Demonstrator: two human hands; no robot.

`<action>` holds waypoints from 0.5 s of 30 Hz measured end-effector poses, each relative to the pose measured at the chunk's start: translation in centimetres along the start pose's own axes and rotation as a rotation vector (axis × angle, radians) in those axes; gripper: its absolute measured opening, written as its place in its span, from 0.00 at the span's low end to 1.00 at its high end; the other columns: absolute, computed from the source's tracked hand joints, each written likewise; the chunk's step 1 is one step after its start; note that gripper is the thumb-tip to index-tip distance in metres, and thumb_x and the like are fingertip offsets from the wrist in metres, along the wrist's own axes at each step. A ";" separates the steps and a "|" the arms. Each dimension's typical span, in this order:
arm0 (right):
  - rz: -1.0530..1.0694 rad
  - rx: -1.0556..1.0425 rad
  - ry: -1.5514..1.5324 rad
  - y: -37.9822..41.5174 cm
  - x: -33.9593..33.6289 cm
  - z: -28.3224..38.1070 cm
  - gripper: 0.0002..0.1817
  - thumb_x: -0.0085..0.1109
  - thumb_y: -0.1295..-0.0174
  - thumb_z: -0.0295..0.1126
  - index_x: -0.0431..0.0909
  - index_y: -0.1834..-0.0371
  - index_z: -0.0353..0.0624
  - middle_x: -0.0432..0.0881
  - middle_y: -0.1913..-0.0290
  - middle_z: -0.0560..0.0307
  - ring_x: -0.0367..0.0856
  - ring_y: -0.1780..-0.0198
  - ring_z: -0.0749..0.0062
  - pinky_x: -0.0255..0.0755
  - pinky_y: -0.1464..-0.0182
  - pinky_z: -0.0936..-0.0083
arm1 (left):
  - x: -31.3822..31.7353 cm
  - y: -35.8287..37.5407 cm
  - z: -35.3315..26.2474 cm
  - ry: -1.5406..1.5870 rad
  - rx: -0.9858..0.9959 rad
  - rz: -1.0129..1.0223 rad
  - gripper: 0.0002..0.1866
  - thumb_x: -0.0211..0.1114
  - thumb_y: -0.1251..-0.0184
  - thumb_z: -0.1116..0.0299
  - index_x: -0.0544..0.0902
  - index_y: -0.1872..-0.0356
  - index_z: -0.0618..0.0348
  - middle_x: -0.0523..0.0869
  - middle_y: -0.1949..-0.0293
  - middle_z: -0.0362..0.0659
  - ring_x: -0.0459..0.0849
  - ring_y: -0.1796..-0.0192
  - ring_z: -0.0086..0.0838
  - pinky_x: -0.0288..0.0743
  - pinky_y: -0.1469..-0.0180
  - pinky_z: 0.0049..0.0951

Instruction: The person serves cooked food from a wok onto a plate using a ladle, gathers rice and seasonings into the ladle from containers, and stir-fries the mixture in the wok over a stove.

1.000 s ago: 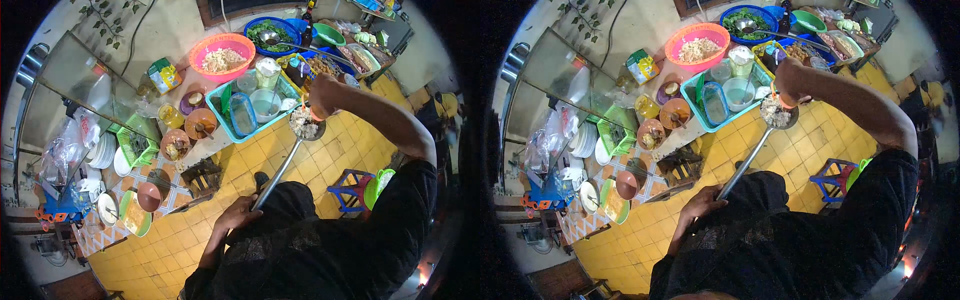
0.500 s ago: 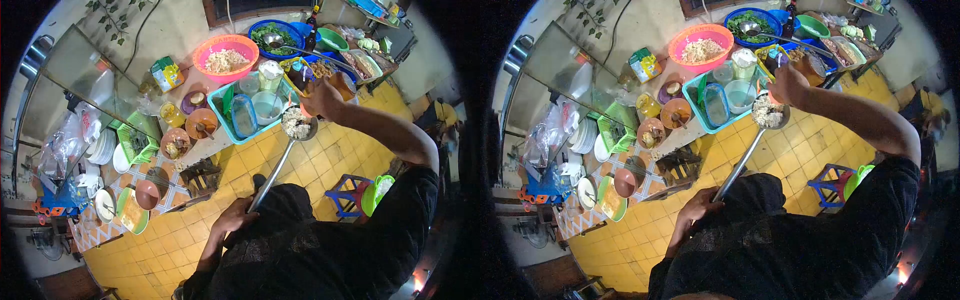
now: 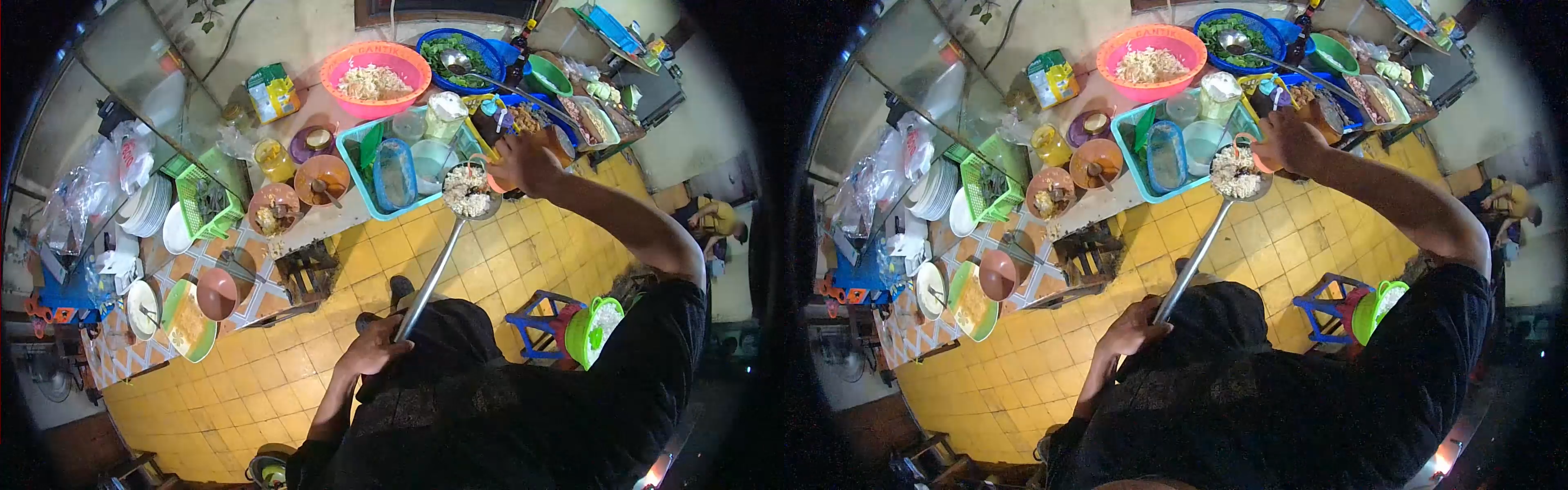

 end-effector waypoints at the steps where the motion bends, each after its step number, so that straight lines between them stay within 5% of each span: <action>1: 0.035 -0.001 0.007 -0.1 0.1 0.1 0.11 0.56 0.46 0.39 0.76 0.58 0.62 0.72 0.62 0.58 0.73 0.56 0.62 0.65 0.52 0.59 | 0.1 0.1 0.3 0.004 -0.001 0.002 0.23 0.68 0.41 0.59 0.76 0.51 0.66 0.79 0.66 0.49 0.76 0.62 0.35 0.69 0.56 0.36; 3: 0.107 0.003 0.022 -0.5 -1.0 0.3 0.18 0.57 0.46 0.38 0.77 0.50 0.64 0.72 0.59 0.57 0.73 0.53 0.62 0.67 0.54 0.65 | 0.4 -0.1 1.7 0.008 0.000 0.009 0.26 0.67 0.40 0.55 0.76 0.50 0.66 0.78 0.70 0.51 0.74 0.67 0.35 0.69 0.62 0.36; 6: 0.095 -0.002 0.043 -0.8 -1.1 0.1 0.18 0.58 0.48 0.38 0.77 0.51 0.63 0.72 0.61 0.58 0.73 0.54 0.63 0.67 0.54 0.66 | 1.0 -0.6 3.2 -0.002 -0.045 0.055 0.25 0.68 0.40 0.53 0.76 0.53 0.65 0.77 0.69 0.50 0.74 0.66 0.35 0.68 0.62 0.36; 9: -0.039 0.017 0.034 -0.8 -2.3 0.4 0.05 0.56 0.47 0.40 0.79 0.67 0.59 0.76 0.64 0.60 0.75 0.56 0.65 0.63 0.52 0.58 | 0.6 -0.2 2.0 -0.075 0.017 0.041 0.23 0.67 0.40 0.52 0.75 0.58 0.64 0.76 0.71 0.51 0.74 0.66 0.36 0.68 0.62 0.37; 15: -0.021 0.021 -0.053 -1.0 -1.1 0.5 0.08 0.55 0.44 0.39 0.79 0.61 0.59 0.76 0.64 0.59 0.76 0.56 0.65 0.64 0.48 0.52 | 0.7 -0.5 2.2 -0.047 0.131 0.014 0.22 0.67 0.40 0.54 0.73 0.62 0.64 0.72 0.74 0.49 0.72 0.68 0.36 0.68 0.63 0.36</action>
Point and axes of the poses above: each hand's wrist, its own y-axis away from the middle knuckle, its own x-axis out of the palm, z = x × y, the point moved 7 cm from there along -y, towards the middle knuckle
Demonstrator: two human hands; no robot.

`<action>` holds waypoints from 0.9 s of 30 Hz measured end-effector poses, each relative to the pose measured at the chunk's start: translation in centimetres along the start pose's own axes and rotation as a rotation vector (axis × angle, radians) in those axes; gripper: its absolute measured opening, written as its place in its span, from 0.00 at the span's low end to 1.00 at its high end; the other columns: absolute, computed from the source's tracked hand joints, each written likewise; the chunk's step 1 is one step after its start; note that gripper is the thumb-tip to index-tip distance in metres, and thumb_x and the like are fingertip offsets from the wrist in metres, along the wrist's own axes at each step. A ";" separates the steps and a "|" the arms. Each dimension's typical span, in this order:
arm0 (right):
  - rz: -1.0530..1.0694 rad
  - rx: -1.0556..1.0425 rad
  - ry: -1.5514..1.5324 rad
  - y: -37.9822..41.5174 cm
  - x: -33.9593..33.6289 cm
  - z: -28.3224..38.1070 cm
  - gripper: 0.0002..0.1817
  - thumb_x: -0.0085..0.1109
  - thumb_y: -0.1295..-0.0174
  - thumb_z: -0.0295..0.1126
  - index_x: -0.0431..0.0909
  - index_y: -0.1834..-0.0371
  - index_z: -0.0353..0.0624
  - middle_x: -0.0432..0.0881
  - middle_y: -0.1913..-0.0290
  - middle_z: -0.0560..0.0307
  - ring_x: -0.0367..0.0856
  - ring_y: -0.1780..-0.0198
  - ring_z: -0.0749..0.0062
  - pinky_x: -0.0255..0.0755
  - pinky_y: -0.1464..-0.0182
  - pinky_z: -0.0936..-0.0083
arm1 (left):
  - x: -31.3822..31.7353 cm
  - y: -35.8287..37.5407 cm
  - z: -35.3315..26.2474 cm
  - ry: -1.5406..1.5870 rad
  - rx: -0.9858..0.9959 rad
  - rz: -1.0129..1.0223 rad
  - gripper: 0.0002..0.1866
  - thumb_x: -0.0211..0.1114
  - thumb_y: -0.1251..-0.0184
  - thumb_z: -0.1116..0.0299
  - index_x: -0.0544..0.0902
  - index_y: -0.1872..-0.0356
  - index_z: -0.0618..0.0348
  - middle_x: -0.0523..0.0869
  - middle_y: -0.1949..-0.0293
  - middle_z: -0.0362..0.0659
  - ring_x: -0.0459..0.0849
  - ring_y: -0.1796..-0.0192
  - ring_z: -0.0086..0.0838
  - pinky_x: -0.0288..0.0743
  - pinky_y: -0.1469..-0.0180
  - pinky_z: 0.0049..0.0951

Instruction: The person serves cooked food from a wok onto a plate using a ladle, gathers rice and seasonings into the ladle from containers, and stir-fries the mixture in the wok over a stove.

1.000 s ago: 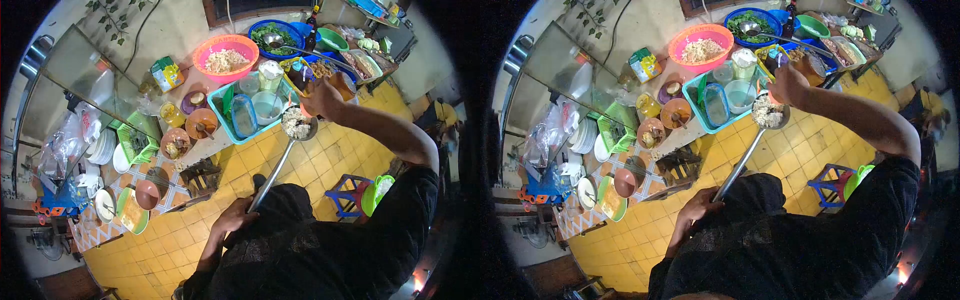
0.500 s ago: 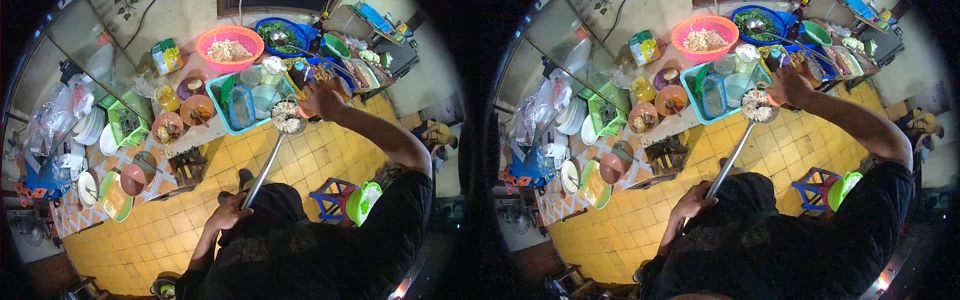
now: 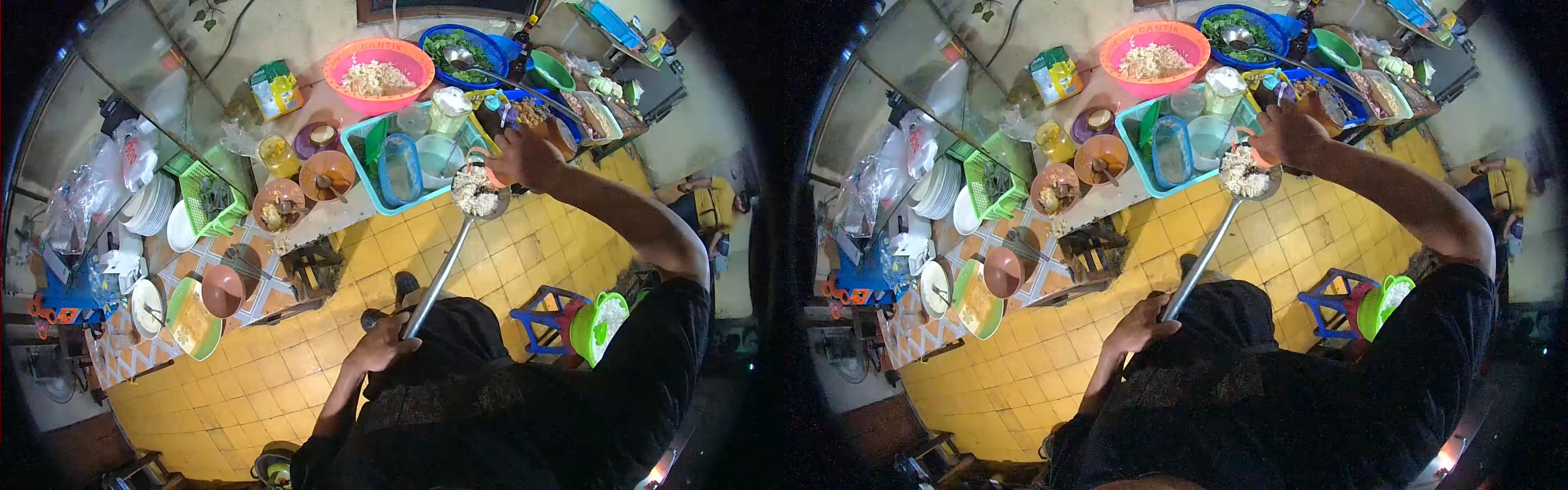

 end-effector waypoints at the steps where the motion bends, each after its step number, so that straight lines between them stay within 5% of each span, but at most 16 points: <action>1: 0.010 -0.008 0.027 0.1 0.1 0.1 0.09 0.55 0.44 0.39 0.79 0.61 0.59 0.76 0.64 0.59 0.76 0.56 0.64 0.64 0.48 0.52 | 0.2 0.0 0.4 0.064 -0.015 -0.005 0.21 0.68 0.40 0.55 0.74 0.61 0.64 0.71 0.73 0.45 0.69 0.68 0.32 0.66 0.63 0.34; 3: 0.029 -0.024 0.079 0.2 0.1 0.3 0.09 0.55 0.43 0.38 0.79 0.59 0.58 0.76 0.64 0.59 0.76 0.57 0.64 0.65 0.47 0.51 | 0.6 0.1 1.5 0.192 -0.049 -0.016 0.21 0.71 0.41 0.57 0.76 0.60 0.63 0.67 0.70 0.37 0.64 0.66 0.24 0.62 0.64 0.28; 6: -0.005 -0.030 0.053 0.3 -0.7 0.2 0.09 0.55 0.43 0.38 0.79 0.59 0.57 0.77 0.65 0.60 0.77 0.58 0.63 0.66 0.48 0.53 | 0.8 0.0 2.1 0.225 -0.125 0.021 0.21 0.70 0.41 0.56 0.76 0.59 0.64 0.69 0.70 0.39 0.66 0.65 0.26 0.64 0.61 0.30; 12: 0.143 0.017 -0.028 0.1 1.3 -0.4 0.10 0.56 0.43 0.38 0.80 0.60 0.53 0.78 0.66 0.60 0.79 0.59 0.64 0.68 0.53 0.55 | -0.5 -0.2 -0.1 -0.086 -0.040 0.024 0.29 0.66 0.40 0.54 0.74 0.46 0.69 0.81 0.65 0.60 0.80 0.60 0.43 0.72 0.55 0.39; 15: 0.298 0.073 0.141 0.1 2.0 -0.4 0.09 0.56 0.43 0.38 0.80 0.62 0.52 0.77 0.65 0.57 0.78 0.60 0.62 0.69 0.57 0.59 | -0.3 -0.1 1.6 -0.032 -0.131 -0.028 0.23 0.69 0.41 0.59 0.76 0.51 0.65 0.77 0.65 0.45 0.72 0.61 0.31 0.67 0.55 0.31; 18: 0.036 0.033 0.135 0.2 -0.2 0.0 0.08 0.57 0.45 0.37 0.81 0.63 0.53 0.76 0.64 0.56 0.76 0.59 0.62 0.69 0.58 0.63 | -0.1 -0.1 1.6 0.120 -0.156 -0.003 0.25 0.68 0.41 0.60 0.76 0.47 0.65 0.81 0.60 0.49 0.76 0.57 0.34 0.68 0.50 0.33; 21: -0.009 0.036 0.073 0.5 1.6 -0.3 0.17 0.57 0.46 0.35 0.78 0.51 0.62 0.71 0.60 0.57 0.71 0.57 0.61 0.69 0.57 0.68 | -0.9 -0.1 -0.2 -0.006 -0.179 0.030 0.27 0.68 0.41 0.60 0.75 0.44 0.66 0.82 0.54 0.53 0.78 0.51 0.38 0.69 0.45 0.35; 27: -0.111 0.047 0.050 0.1 0.5 0.0 0.07 0.56 0.48 0.38 0.80 0.66 0.58 0.72 0.65 0.60 0.71 0.57 0.65 0.63 0.52 0.62 | -1.2 -0.1 -1.2 -0.040 -0.164 0.056 0.27 0.67 0.41 0.60 0.75 0.44 0.67 0.82 0.51 0.55 0.79 0.48 0.39 0.69 0.43 0.36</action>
Point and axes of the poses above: each hand's wrist, its own y-axis away from the middle knuckle, its own x-axis out of the palm, z = x × y, the point moved 7 cm from there along -y, towards the middle knuckle
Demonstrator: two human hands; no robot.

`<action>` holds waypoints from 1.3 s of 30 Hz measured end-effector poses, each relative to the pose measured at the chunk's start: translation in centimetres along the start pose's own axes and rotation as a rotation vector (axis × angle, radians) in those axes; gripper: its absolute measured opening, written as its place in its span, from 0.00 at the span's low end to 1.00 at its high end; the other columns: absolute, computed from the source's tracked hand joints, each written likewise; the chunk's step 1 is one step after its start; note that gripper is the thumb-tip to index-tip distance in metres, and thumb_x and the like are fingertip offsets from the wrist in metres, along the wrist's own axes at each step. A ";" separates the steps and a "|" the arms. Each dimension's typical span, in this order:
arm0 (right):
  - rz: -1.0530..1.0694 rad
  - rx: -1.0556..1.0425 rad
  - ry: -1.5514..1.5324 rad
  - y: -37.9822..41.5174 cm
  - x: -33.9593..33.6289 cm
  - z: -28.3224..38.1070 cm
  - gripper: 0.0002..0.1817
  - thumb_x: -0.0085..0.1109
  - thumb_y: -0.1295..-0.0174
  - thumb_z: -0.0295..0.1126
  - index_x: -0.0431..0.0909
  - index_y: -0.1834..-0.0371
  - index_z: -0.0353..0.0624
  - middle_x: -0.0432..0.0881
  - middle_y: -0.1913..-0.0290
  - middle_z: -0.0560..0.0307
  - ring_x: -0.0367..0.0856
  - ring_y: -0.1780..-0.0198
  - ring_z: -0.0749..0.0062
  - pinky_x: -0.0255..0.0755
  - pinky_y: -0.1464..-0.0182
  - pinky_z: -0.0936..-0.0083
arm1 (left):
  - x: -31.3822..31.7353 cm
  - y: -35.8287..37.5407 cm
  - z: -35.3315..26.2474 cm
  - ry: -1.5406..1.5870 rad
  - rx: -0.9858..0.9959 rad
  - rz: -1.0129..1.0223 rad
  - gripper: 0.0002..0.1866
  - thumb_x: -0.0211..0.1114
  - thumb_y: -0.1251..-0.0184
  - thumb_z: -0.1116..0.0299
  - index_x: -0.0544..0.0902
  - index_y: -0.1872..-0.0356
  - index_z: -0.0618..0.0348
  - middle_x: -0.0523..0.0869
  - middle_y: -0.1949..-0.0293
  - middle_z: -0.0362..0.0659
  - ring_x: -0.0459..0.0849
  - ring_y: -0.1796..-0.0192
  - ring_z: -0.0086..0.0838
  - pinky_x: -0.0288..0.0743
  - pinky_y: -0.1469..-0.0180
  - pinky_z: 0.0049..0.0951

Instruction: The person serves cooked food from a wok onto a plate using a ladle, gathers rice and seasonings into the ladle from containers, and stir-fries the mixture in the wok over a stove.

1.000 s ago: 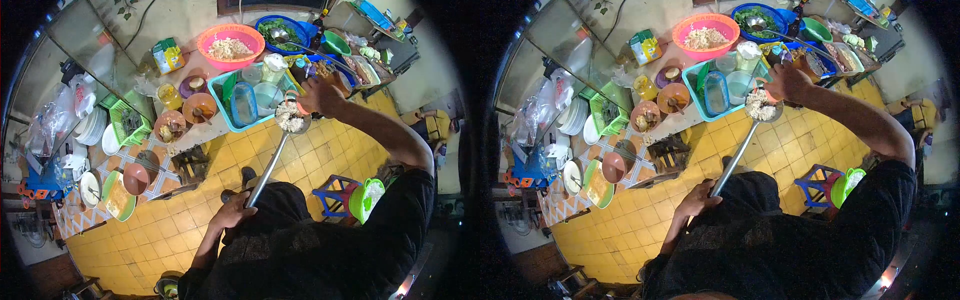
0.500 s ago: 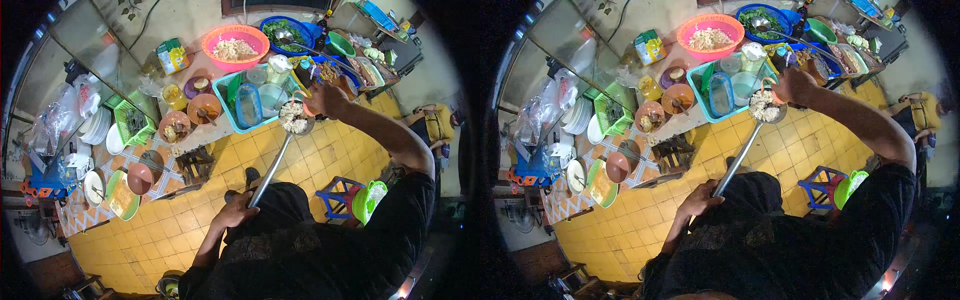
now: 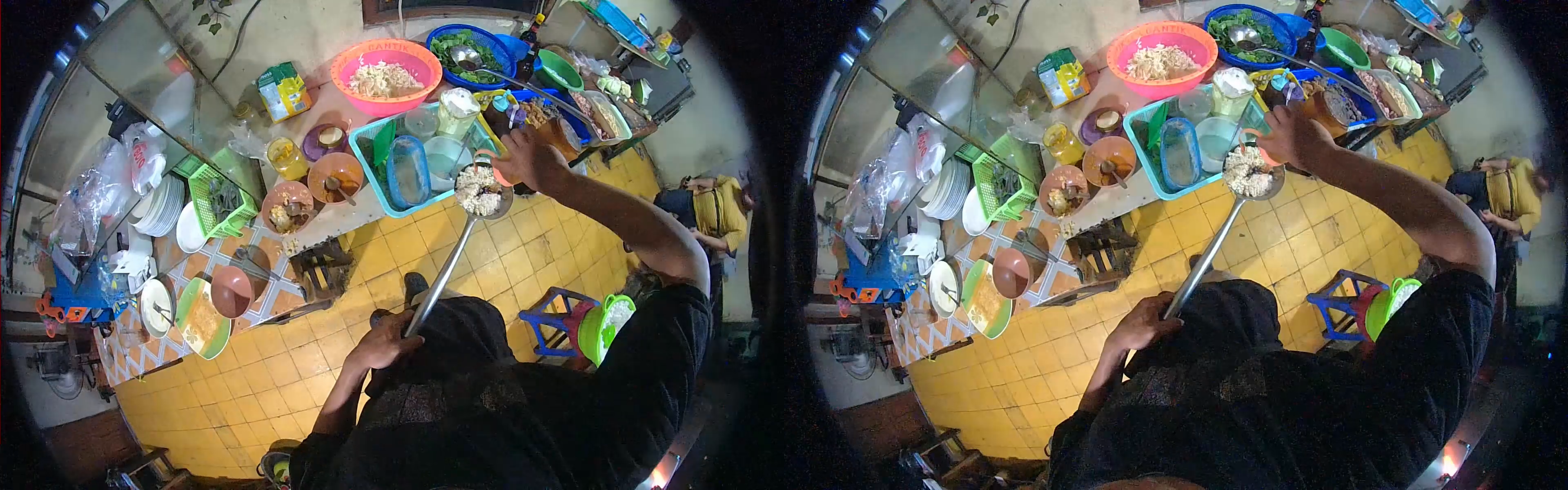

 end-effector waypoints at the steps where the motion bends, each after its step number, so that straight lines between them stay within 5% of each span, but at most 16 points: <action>1: -0.025 -0.022 0.000 0.1 -0.1 0.1 0.06 0.56 0.48 0.38 0.80 0.67 0.59 0.72 0.65 0.61 0.71 0.57 0.65 0.63 0.52 0.62 | 0.0 0.0 0.0 0.007 0.010 -0.008 0.27 0.67 0.41 0.60 0.75 0.44 0.67 0.82 0.51 0.56 0.79 0.48 0.40 0.70 0.43 0.36; 6: -0.070 -0.080 -0.013 0.2 -0.1 0.2 0.04 0.57 0.50 0.39 0.79 0.71 0.59 0.71 0.67 0.62 0.72 0.57 0.65 0.62 0.51 0.59 | 0.4 -0.3 1.3 0.063 -0.098 0.019 0.27 0.68 0.41 0.60 0.75 0.44 0.67 0.81 0.50 0.57 0.79 0.47 0.42 0.70 0.43 0.37; 15: -0.058 -0.073 -0.015 0.3 -0.9 -0.2 0.05 0.59 0.52 0.40 0.79 0.71 0.58 0.72 0.67 0.61 0.73 0.59 0.64 0.62 0.48 0.57 | 0.3 -0.7 1.3 0.036 0.058 -0.047 0.28 0.68 0.41 0.60 0.75 0.44 0.67 0.82 0.52 0.57 0.80 0.49 0.44 0.71 0.44 0.38; 21: -0.037 -0.071 0.049 0.0 -0.5 -0.2 0.06 0.59 0.51 0.41 0.79 0.70 0.58 0.73 0.67 0.61 0.73 0.58 0.64 0.63 0.49 0.57 | 0.2 -0.8 0.8 -0.036 -0.015 0.013 0.26 0.67 0.41 0.59 0.76 0.47 0.67 0.82 0.56 0.56 0.80 0.54 0.42 0.71 0.49 0.38; 24: 0.051 -0.081 0.053 0.1 0.2 0.0 0.06 0.59 0.50 0.40 0.80 0.69 0.56 0.74 0.67 0.61 0.75 0.58 0.64 0.64 0.49 0.57 | 0.1 -0.6 0.4 -0.007 0.008 0.007 0.25 0.67 0.41 0.58 0.76 0.48 0.66 0.82 0.56 0.56 0.79 0.53 0.41 0.71 0.48 0.38; 27: 0.115 -0.079 0.040 0.2 0.4 0.0 0.06 0.58 0.49 0.39 0.80 0.69 0.54 0.76 0.66 0.61 0.76 0.57 0.63 0.64 0.48 0.56 | 0.0 -0.7 0.2 -0.013 0.100 -0.063 0.27 0.67 0.42 0.60 0.75 0.46 0.67 0.83 0.67 0.58 0.82 0.63 0.41 0.73 0.58 0.39; 30: 0.166 -0.039 -0.026 0.3 1.0 -0.3 0.07 0.57 0.47 0.38 0.81 0.68 0.53 0.78 0.66 0.61 0.77 0.56 0.63 0.63 0.47 0.54 | 0.2 -0.6 0.1 0.054 0.037 -0.018 0.26 0.67 0.41 0.59 0.76 0.46 0.65 0.82 0.56 0.55 0.78 0.52 0.40 0.70 0.47 0.36; 33: 0.619 0.040 -0.030 0.8 3.3 -0.9 0.12 0.55 0.44 0.37 0.79 0.56 0.54 0.76 0.61 0.57 0.74 0.51 0.61 0.65 0.45 0.61 | 0.3 -0.5 -0.1 0.111 0.002 0.001 0.27 0.68 0.42 0.59 0.76 0.45 0.65 0.82 0.54 0.55 0.79 0.50 0.39 0.70 0.46 0.36; 36: 0.331 0.049 0.200 1.0 1.5 -0.8 0.14 0.56 0.44 0.38 0.78 0.54 0.56 0.76 0.56 0.56 0.73 0.49 0.59 0.64 0.46 0.58 | 0.4 -0.5 -0.2 0.076 0.019 -0.008 0.27 0.69 0.42 0.59 0.76 0.45 0.65 0.82 0.53 0.54 0.79 0.50 0.40 0.70 0.45 0.35; 39: 0.380 -0.017 0.079 1.4 0.9 -0.6 0.14 0.57 0.45 0.40 0.77 0.54 0.58 0.74 0.52 0.54 0.72 0.47 0.57 0.64 0.46 0.56 | 0.5 -0.4 -0.4 0.064 0.024 -0.021 0.28 0.68 0.43 0.58 0.77 0.45 0.65 0.81 0.53 0.54 0.79 0.51 0.40 0.70 0.46 0.35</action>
Point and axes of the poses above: each hand's wrist, its own y-axis away from the middle knuckle, its own x-axis out of the palm, z = x × y, the point moved 7 cm from there along -y, towards the middle knuckle
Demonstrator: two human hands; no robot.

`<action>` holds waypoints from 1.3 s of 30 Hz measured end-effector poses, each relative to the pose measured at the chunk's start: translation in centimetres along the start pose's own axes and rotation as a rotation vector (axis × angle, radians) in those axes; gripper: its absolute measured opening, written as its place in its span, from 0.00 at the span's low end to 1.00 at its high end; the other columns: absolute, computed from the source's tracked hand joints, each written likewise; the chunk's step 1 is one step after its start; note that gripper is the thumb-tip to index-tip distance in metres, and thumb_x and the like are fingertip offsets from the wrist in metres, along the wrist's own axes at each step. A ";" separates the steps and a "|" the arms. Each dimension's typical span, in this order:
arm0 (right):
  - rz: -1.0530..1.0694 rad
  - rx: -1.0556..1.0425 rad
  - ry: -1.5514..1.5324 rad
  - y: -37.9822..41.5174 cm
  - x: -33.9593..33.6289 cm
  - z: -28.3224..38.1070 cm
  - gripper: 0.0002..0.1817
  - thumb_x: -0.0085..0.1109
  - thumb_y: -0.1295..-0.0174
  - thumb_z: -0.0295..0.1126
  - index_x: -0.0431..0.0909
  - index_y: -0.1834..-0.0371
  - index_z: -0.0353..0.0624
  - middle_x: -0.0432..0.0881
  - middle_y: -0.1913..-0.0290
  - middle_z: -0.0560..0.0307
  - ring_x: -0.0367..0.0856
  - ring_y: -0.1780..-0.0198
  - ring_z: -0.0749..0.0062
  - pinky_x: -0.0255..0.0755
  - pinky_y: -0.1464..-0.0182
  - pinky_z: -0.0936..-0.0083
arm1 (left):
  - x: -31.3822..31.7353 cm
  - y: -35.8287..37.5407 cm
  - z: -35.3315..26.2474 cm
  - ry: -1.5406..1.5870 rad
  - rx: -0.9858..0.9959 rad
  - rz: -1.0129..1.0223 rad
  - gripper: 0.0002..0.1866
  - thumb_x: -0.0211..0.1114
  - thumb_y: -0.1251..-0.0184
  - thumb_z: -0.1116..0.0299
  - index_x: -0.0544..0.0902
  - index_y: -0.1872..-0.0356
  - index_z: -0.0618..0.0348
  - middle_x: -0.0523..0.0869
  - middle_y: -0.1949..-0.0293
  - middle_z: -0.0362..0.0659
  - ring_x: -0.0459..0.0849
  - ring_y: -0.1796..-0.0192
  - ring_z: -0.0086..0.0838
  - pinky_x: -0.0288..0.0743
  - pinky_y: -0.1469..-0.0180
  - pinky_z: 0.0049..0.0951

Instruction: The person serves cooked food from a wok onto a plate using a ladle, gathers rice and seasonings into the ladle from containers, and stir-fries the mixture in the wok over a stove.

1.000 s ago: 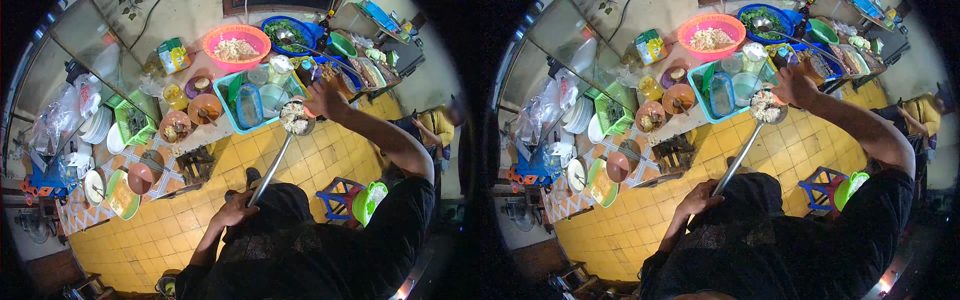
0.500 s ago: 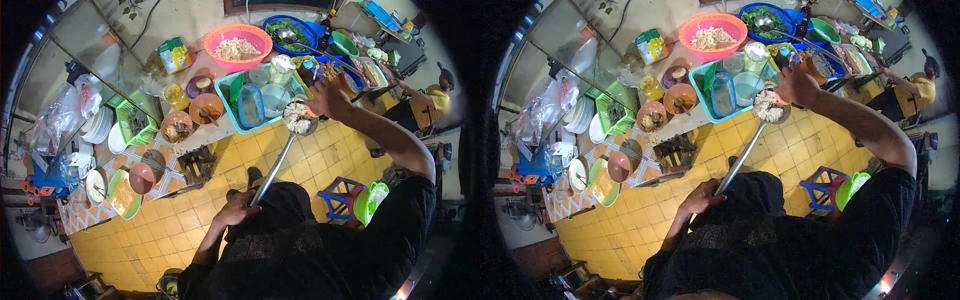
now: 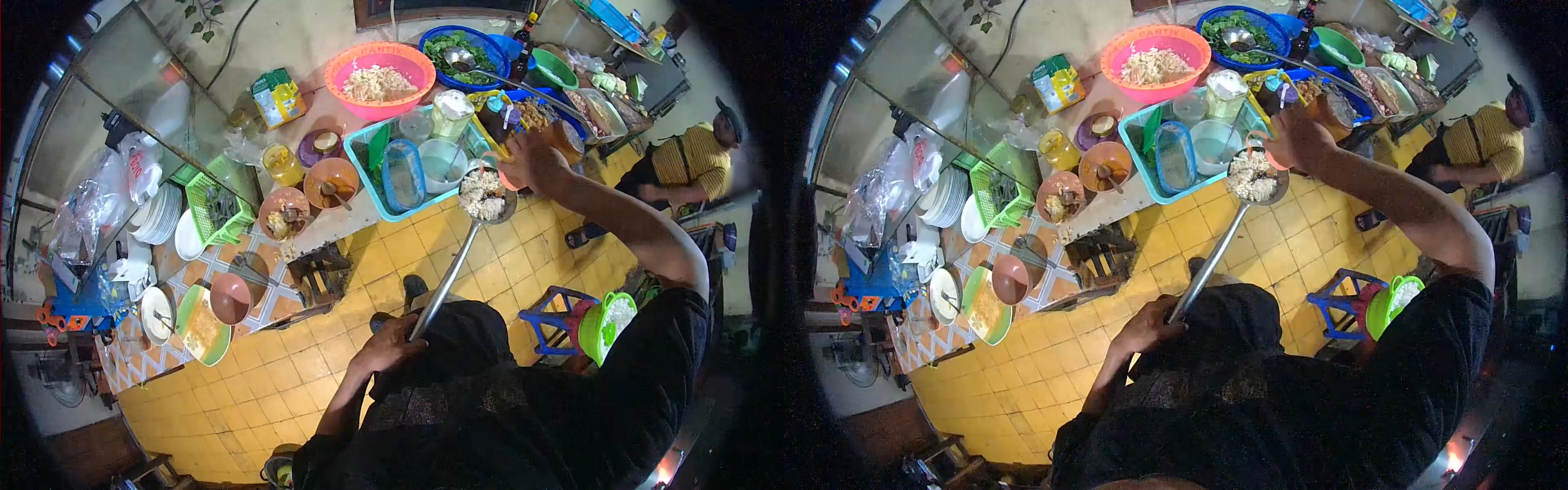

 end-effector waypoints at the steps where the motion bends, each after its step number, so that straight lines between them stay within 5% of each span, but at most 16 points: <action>1: -0.097 0.005 -0.013 0.1 0.0 0.1 0.12 0.57 0.46 0.40 0.78 0.58 0.57 0.74 0.56 0.55 0.72 0.50 0.57 0.63 0.46 0.57 | 0.0 -0.1 -0.2 -0.018 0.026 0.002 0.28 0.68 0.43 0.58 0.76 0.45 0.66 0.81 0.54 0.54 0.79 0.51 0.41 0.70 0.47 0.35; 3: -0.289 0.014 -0.040 0.7 0.6 0.7 0.08 0.57 0.49 0.38 0.81 0.67 0.55 0.74 0.64 0.58 0.73 0.55 0.59 0.62 0.46 0.57 | 0.3 -0.1 -0.6 -0.050 0.075 0.009 0.28 0.68 0.43 0.58 0.76 0.45 0.66 0.81 0.55 0.55 0.79 0.53 0.42 0.70 0.48 0.36; 9: -0.211 0.092 -0.128 2.0 0.2 0.7 0.09 0.56 0.45 0.41 0.81 0.69 0.51 0.74 0.65 0.57 0.74 0.55 0.59 0.64 0.47 0.59 | 1.3 -0.3 -0.1 -0.123 0.071 0.069 0.23 0.67 0.43 0.57 0.75 0.56 0.67 0.79 0.64 0.53 0.78 0.58 0.39 0.70 0.55 0.38; 12: -0.196 0.071 -0.088 2.6 0.4 1.2 0.10 0.56 0.44 0.42 0.81 0.72 0.51 0.74 0.65 0.58 0.74 0.55 0.59 0.63 0.48 0.58 | 1.9 -0.4 0.5 -0.118 0.042 0.139 0.24 0.65 0.42 0.59 0.75 0.53 0.70 0.81 0.63 0.58 0.81 0.58 0.40 0.72 0.53 0.38; 15: -0.202 0.072 -0.070 3.1 0.5 1.5 0.09 0.56 0.44 0.42 0.81 0.75 0.52 0.74 0.65 0.59 0.75 0.56 0.59 0.63 0.48 0.58 | 2.2 0.1 1.1 -0.047 0.055 0.106 0.20 0.67 0.42 0.59 0.74 0.57 0.65 0.79 0.72 0.48 0.79 0.66 0.34 0.72 0.60 0.36; 22: -0.142 -0.003 -0.093 2.7 -0.8 2.9 0.04 0.59 0.49 0.39 0.81 0.77 0.58 0.74 0.66 0.60 0.74 0.56 0.61 0.64 0.50 0.60 | 2.7 0.6 2.7 -0.105 0.059 0.109 0.25 0.66 0.40 0.60 0.73 0.46 0.65 0.81 0.68 0.50 0.81 0.62 0.34 0.73 0.57 0.36; 26: -0.316 -0.047 -0.182 0.9 -0.9 2.3 0.04 0.60 0.52 0.39 0.82 0.74 0.58 0.75 0.66 0.59 0.75 0.55 0.62 0.63 0.50 0.59 | 2.1 0.9 2.5 -0.119 0.046 0.002 0.25 0.66 0.41 0.59 0.74 0.50 0.69 0.81 0.63 0.58 0.81 0.58 0.44 0.72 0.53 0.39; 30: -0.048 -0.065 0.068 -1.7 -1.0 1.5 0.10 0.55 0.44 0.41 0.81 0.59 0.61 0.75 0.58 0.57 0.73 0.53 0.63 0.63 0.48 0.61 | 1.5 0.4 1.7 -0.092 0.009 0.059 0.28 0.66 0.41 0.58 0.74 0.47 0.72 0.82 0.60 0.63 0.82 0.58 0.47 0.72 0.53 0.40; 33: 0.070 -0.090 0.056 -2.7 -1.9 0.4 0.13 0.53 0.39 0.40 0.79 0.52 0.63 0.75 0.53 0.56 0.72 0.49 0.63 0.61 0.43 0.59 | 0.5 0.3 0.7 -0.014 -0.010 -0.076 0.20 0.68 0.41 0.64 0.77 0.51 0.66 0.79 0.66 0.47 0.71 0.66 0.30 0.66 0.62 0.34; 39: 0.151 -0.138 0.100 -4.0 -2.1 -0.6 0.14 0.51 0.36 0.39 0.78 0.49 0.62 0.75 0.52 0.54 0.72 0.47 0.61 0.60 0.40 0.56 | 0.4 -0.6 1.2 0.051 -0.065 -0.067 0.21 0.67 0.41 0.67 0.76 0.49 0.68 0.80 0.66 0.48 0.74 0.63 0.28 0.69 0.57 0.32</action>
Point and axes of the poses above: each hand's wrist, its own y-axis away from the middle knuckle, its own x-axis out of the palm, z = x × y, the point moved 7 cm from there along -y, towards the middle knuckle
